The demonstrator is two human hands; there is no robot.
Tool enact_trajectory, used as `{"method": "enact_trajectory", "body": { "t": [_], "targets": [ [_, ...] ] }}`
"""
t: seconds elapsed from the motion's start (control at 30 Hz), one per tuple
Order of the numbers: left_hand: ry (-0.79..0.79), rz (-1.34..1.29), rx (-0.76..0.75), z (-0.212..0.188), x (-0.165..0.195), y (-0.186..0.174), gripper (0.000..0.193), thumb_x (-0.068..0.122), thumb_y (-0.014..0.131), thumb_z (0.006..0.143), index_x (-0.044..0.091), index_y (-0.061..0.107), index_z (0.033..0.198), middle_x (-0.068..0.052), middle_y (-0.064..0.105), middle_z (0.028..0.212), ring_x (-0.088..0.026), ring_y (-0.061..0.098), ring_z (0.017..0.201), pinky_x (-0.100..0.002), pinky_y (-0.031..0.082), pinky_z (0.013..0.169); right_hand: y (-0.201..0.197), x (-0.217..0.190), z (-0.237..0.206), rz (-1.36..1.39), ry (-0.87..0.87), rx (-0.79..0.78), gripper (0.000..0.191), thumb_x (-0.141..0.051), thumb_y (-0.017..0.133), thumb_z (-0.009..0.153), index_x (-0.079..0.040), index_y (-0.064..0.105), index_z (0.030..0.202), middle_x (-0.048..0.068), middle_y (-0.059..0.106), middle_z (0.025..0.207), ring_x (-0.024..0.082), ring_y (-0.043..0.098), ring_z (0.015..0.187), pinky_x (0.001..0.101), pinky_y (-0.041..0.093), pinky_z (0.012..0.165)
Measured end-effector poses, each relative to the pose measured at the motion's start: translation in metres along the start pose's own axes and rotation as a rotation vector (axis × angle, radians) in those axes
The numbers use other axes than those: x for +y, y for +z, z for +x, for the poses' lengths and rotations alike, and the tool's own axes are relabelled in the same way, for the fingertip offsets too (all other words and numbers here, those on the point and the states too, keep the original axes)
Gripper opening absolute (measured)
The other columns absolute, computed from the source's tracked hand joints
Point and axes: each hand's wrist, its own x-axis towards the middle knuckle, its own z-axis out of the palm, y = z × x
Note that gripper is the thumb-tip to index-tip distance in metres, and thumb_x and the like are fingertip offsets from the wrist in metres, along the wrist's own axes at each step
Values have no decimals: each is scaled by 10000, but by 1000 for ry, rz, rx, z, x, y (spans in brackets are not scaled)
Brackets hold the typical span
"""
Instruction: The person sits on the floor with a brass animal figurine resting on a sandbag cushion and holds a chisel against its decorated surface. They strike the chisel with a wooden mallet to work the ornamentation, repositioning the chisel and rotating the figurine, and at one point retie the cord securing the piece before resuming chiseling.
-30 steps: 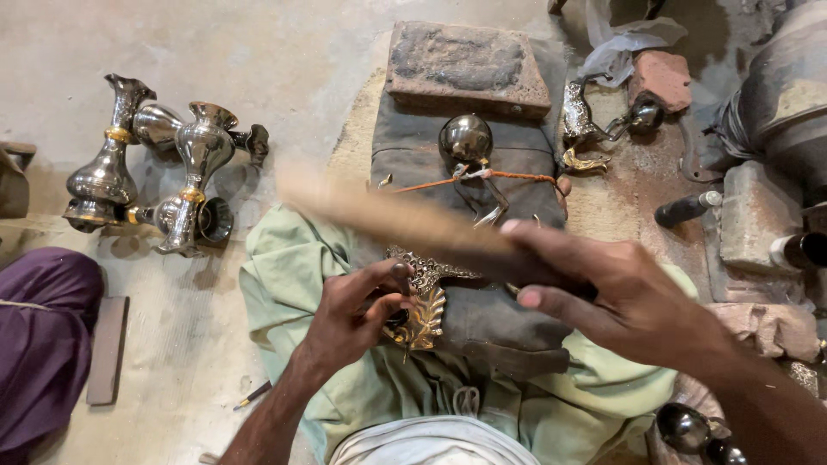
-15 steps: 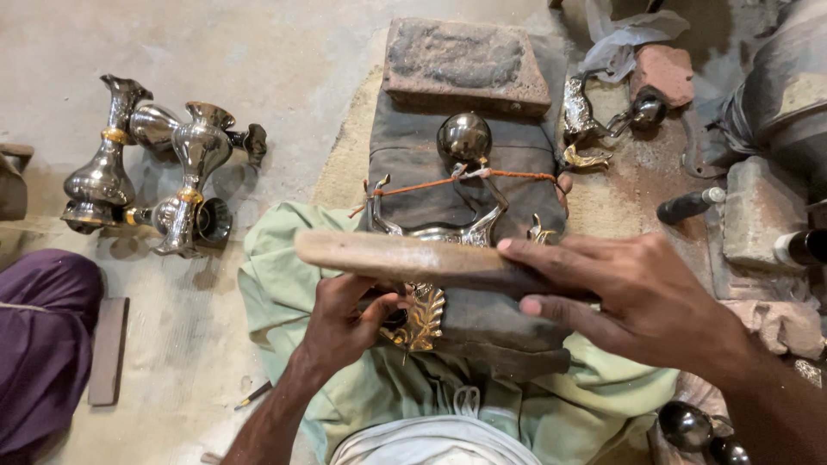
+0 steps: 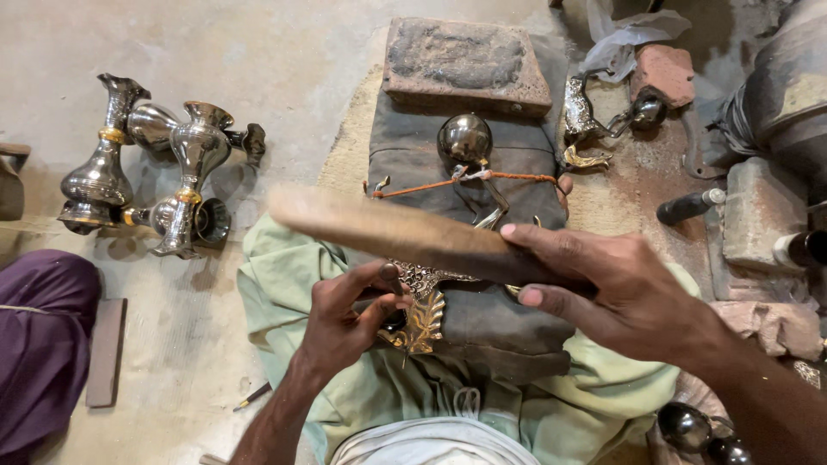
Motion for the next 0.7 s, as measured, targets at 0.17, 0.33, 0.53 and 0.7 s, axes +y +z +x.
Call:
{"method": "enact_trajectory", "body": {
  "t": [0.17,0.33,0.53,0.7],
  "targets": [
    [41,5,12,1,-1,0,200,-74,671,923,-12,618,1105,-119,779,976,-198,817,895,-306,673,809,-4,-4,4,-91,53,-85,600,-387,736,871,-147,623,1408,69,757,835,163,673,544,354,541,523],
    [27,-46,21,-2,-3,0,278,-96,576,916,-27,591,1185,-125,774,1005,-194,808,908,-313,680,838,-2,-3,8,-104,74,-159,600,-368,712,859,-171,624,1418,53,742,807,166,628,465,362,514,464],
    [31,-38,41,-2,-8,1,214,-62,654,946,1,611,1147,-127,795,997,-194,819,918,-315,682,829,-2,-3,8,-158,91,-194,608,-419,717,865,-193,624,1422,46,756,803,161,648,480,354,534,476],
    [52,-38,49,-4,-9,-1,233,-34,617,972,-14,595,1203,-119,787,1016,-179,807,909,-303,661,827,-5,-7,11,-109,-66,-111,549,-376,660,915,-118,614,1397,54,776,871,130,671,552,323,559,511]
  ]
}}
